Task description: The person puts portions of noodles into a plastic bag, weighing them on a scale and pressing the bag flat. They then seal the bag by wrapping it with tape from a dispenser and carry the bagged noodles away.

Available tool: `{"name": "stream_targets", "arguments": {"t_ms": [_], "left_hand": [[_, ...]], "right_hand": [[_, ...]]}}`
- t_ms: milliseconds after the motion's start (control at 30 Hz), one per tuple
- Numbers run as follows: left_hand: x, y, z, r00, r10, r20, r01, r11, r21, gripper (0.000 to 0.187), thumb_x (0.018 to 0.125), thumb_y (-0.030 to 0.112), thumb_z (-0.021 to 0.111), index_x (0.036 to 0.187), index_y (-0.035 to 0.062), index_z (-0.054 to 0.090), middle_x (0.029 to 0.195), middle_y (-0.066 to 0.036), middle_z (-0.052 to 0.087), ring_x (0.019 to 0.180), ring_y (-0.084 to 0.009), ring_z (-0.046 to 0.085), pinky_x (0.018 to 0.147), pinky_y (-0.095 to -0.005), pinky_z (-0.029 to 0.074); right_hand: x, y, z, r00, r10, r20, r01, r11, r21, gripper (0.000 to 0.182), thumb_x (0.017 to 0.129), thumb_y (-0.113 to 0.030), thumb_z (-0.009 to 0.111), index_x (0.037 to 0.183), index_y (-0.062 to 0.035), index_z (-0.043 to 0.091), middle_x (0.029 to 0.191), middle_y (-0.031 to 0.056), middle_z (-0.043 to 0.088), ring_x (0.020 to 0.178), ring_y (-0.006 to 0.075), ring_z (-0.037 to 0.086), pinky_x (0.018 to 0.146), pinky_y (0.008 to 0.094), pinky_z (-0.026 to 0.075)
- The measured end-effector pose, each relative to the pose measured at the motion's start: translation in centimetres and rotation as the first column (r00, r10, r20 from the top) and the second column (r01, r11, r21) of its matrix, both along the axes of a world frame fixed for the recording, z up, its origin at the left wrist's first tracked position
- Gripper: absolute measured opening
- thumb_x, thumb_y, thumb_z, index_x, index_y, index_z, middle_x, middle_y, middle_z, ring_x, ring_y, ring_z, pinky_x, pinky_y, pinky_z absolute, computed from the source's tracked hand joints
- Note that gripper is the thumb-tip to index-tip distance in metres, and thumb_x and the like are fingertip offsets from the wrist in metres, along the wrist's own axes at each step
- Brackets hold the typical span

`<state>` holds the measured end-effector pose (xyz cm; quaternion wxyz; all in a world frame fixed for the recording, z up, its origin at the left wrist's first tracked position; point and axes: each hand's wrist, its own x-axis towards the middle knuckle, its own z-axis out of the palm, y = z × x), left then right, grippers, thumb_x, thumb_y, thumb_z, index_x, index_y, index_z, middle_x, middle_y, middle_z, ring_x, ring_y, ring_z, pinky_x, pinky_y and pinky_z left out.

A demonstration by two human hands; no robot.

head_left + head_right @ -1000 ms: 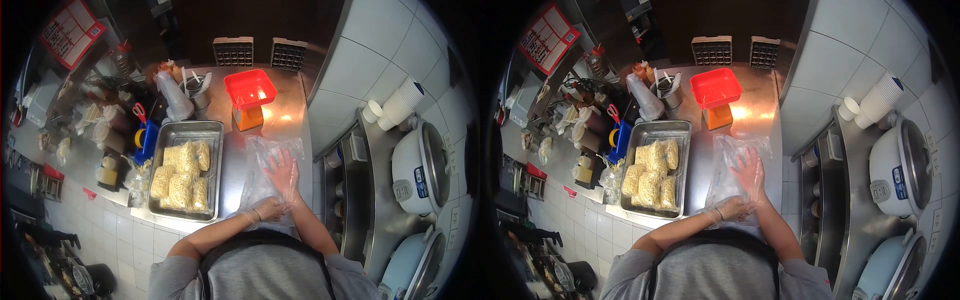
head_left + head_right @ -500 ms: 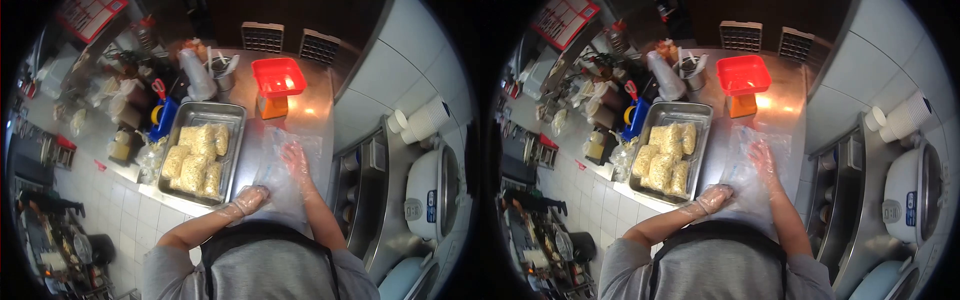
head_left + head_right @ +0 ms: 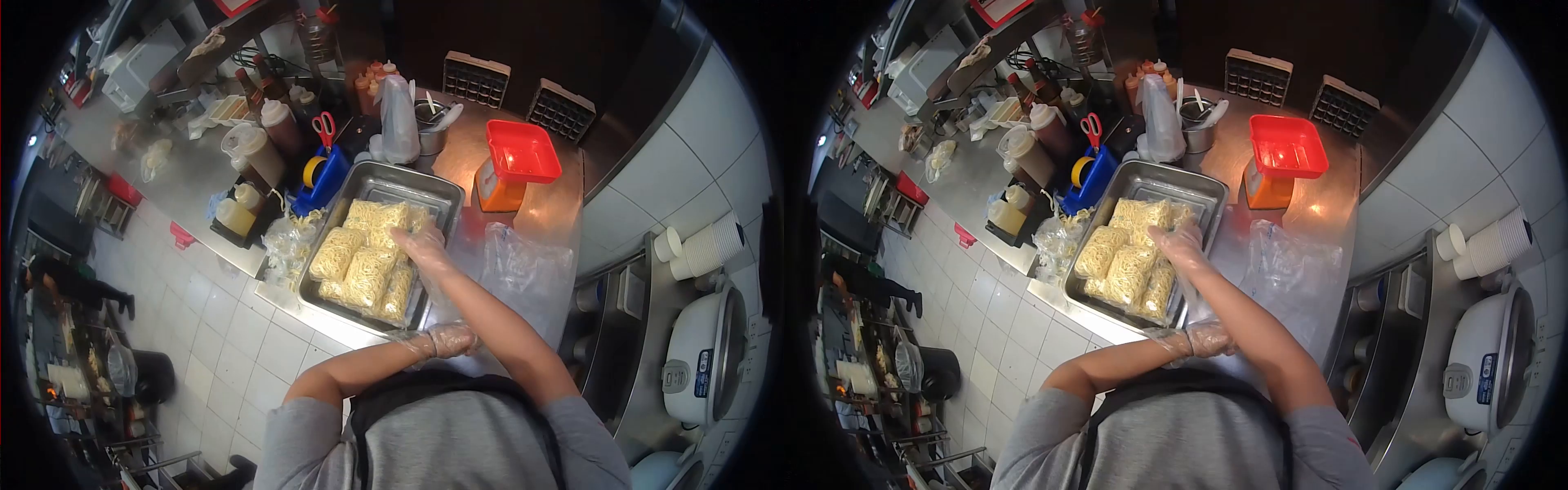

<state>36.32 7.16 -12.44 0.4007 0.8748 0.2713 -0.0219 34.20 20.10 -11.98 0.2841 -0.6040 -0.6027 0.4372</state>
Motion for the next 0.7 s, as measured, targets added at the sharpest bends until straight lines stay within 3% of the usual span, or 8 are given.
{"name": "stream_targets", "arguments": {"t_ms": [100,133,233,333,433,533,633,700], "left_hand": [[-0.2,-1.1,-2.0,0.989,0.091,0.119,-0.106,0.987,0.125,0.022,0.078,0.014,0.058,0.098,0.0074,0.066,0.1,-0.016,0.067,0.095,-0.0345,0.062,0.083,-0.0407,0.049],[-0.1,-1.6,-4.9,0.967,0.084,0.241,-0.17,0.917,0.361,0.031,0.083,0.016,0.057,0.113,0.0074,0.063,0.115,-0.017,0.064,0.107,-0.0281,0.06,0.093,-0.0353,0.047],[-0.2,-1.0,-6.4,0.995,0.085,0.048,-0.097,0.93,0.355,0.036,0.09,0.019,0.054,0.124,0.0076,0.058,0.127,-0.016,0.059,0.118,-0.0236,0.055,0.102,-0.0334,0.042],[1.6,-0.9,-10.9,0.942,0.149,0.301,-0.253,0.903,0.346,0.037,0.091,0.018,0.051,0.126,0.0065,0.057,0.13,-0.016,0.057,0.122,-0.0267,0.052,0.105,-0.0355,0.039],[4.2,-0.5,-17.5,0.906,0.098,0.413,-0.264,0.892,0.367,0.038,0.091,0.018,0.049,0.126,0.0061,0.057,0.131,-0.015,0.056,0.124,-0.028,0.05,0.106,-0.0366,0.037],[4.4,-0.3,-19.4,0.896,-0.038,0.443,-0.232,0.809,0.54,0.037,0.09,0.018,0.05,0.124,0.0055,0.059,0.128,-0.015,0.059,0.123,-0.0298,0.052,0.105,-0.0384,0.038],[1.5,0.4,-11.8,0.932,-0.063,0.357,-0.074,0.93,0.359,0.031,0.085,0.015,0.054,0.111,0.0058,0.066,0.109,-0.014,0.066,0.108,-0.0333,0.06,0.096,-0.0423,0.045],[0.8,0.8,-9.2,0.973,-0.17,0.158,0.091,0.906,0.413,0.027,0.081,0.014,0.056,0.103,0.0065,0.069,0.099,-0.013,0.068,0.098,-0.0352,0.063,0.09,-0.0438,0.048]], "right_hand": [[-3.2,0.6,2.0,0.896,-0.106,0.432,0.082,0.994,0.072,0.107,0.061,-0.056,0.08,0.135,0.0105,0.039,0.12,0.0274,0.055,0.115,0.0352,0.054,0.102,0.0413,0.04],[-3.4,0.4,2.3,0.915,-0.074,0.396,0.047,0.996,0.077,0.109,0.058,-0.054,0.081,0.137,0.0077,0.037,0.128,0.0288,0.049,0.119,0.04,0.05,0.102,0.0427,0.04],[-4.8,0.5,1.9,0.886,0.103,0.452,-0.183,0.973,0.138,0.095,0.063,-0.039,0.08,0.136,0.0012,0.035,0.135,0.0239,0.041,0.124,0.0404,0.044,0.103,0.045,0.039],[-5.4,-1.2,3.8,0.911,0.106,0.399,-0.202,0.958,0.206,0.082,0.065,-0.023,0.079,0.133,-0.0015,0.038,0.13,0.0244,0.047,0.118,0.0409,0.049,0.1,0.0452,0.042],[-5.6,-1.3,2.6,0.956,0.197,0.219,-0.247,0.94,0.234,0.073,0.067,-0.014,0.077,0.129,-0.002,0.041,0.121,0.0217,0.054,0.111,0.0383,0.055,0.096,0.0458,0.045],[-3.7,1.0,0.1,0.947,0.097,-0.306,-0.058,0.989,0.134,0.066,0.071,-0.003,0.072,0.13,-0.0031,0.043,0.123,0.0173,0.054,0.113,0.0341,0.056,0.099,0.0434,0.044],[0.3,2.5,1.7,0.54,-0.235,-0.808,-0.054,0.949,-0.311,0.059,0.075,-0.003,0.069,0.129,-0.0028,0.045,0.119,0.0133,0.057,0.109,0.0298,0.059,0.096,0.0445,0.049],[4.8,3.3,0.4,0.336,-0.234,-0.912,-0.139,0.946,-0.294,0.05,0.082,-0.009,0.062,0.128,0.0003,0.047,0.115,0.0156,0.061,0.105,0.029,0.062,0.092,0.0453,0.052]]}}
